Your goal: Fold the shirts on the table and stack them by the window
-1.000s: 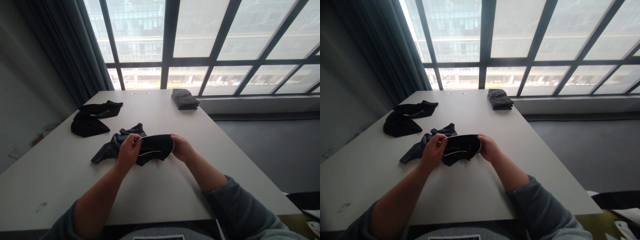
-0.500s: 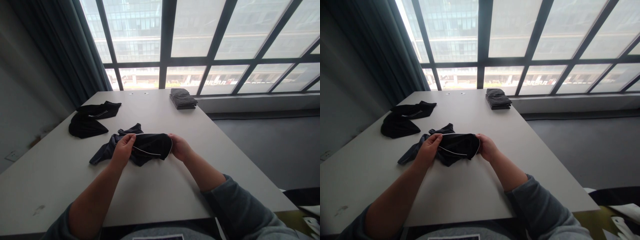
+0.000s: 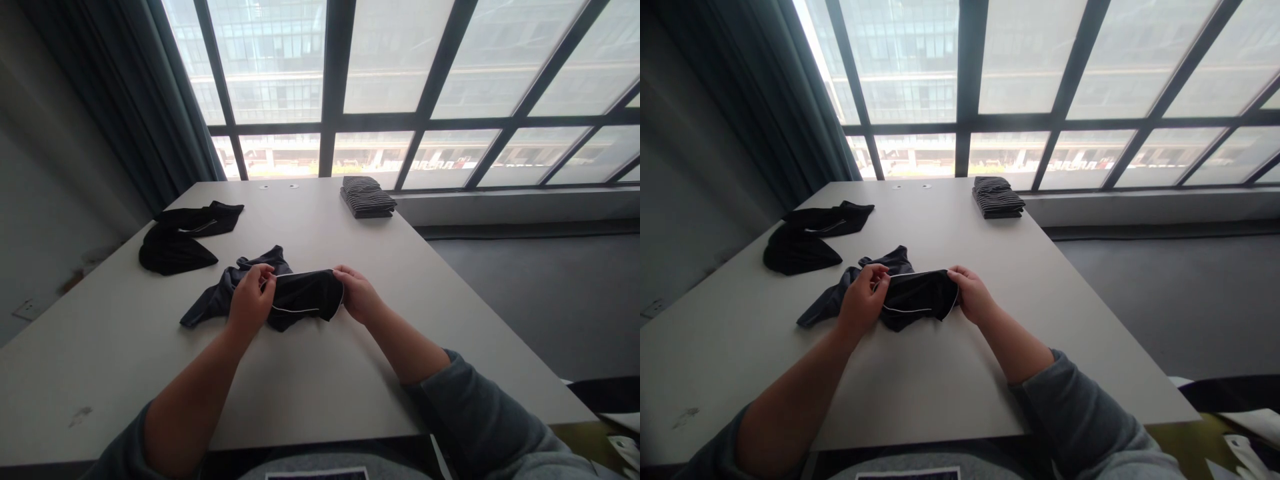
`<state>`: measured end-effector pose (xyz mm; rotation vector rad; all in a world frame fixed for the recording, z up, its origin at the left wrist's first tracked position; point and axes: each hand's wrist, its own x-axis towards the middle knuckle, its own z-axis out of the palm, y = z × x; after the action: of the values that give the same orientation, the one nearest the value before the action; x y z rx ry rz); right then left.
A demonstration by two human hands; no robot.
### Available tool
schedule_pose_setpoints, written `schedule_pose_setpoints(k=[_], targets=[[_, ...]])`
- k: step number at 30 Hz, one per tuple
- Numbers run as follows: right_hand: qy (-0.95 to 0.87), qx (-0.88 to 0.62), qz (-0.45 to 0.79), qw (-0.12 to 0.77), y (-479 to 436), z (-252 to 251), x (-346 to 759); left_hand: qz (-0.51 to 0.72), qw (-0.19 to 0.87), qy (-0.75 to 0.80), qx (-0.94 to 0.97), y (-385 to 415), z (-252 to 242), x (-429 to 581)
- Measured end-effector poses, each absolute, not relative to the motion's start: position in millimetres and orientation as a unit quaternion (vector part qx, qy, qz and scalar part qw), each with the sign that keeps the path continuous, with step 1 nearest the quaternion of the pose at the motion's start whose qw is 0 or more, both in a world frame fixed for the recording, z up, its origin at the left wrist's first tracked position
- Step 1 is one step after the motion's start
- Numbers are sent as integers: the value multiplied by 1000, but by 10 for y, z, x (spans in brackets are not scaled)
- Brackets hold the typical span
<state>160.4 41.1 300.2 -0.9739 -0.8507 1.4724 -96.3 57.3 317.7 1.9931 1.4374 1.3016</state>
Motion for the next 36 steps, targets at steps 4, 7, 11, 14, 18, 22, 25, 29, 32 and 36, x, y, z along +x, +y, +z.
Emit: schedule_pose_setpoints(k=[4,7,11,14,18,22,25,29,32,36], targets=[[-414,-404,610,542,367,2982,1533,425,35,370,826,381,3263,-877],[-478,-396,583,524,346,2949,1500,387,15,345,855,329,3213,-809],[-556,-398,535,496,343,2909,1482,389,33,349,852,378,3127,-788],[-600,-428,475,481,331,2908,1485,406,60,366,835,400,3115,-794],[-720,-436,302,448,289,2954,1506,397,65,400,823,387,3135,-795],[-747,-450,236,428,300,2946,1532,404,33,453,794,451,3184,-904],[-718,-486,274,417,339,2890,1545,422,-8,510,749,554,3217,-1032],[-686,-480,341,428,357,2853,1526,403,-36,522,751,643,3195,-1083],[-667,-481,351,447,354,2873,1501,400,-42,512,759,648,3152,-1055],[-628,-469,431,447,372,2883,1489,407,-31,514,755,648,3122,-1056]])
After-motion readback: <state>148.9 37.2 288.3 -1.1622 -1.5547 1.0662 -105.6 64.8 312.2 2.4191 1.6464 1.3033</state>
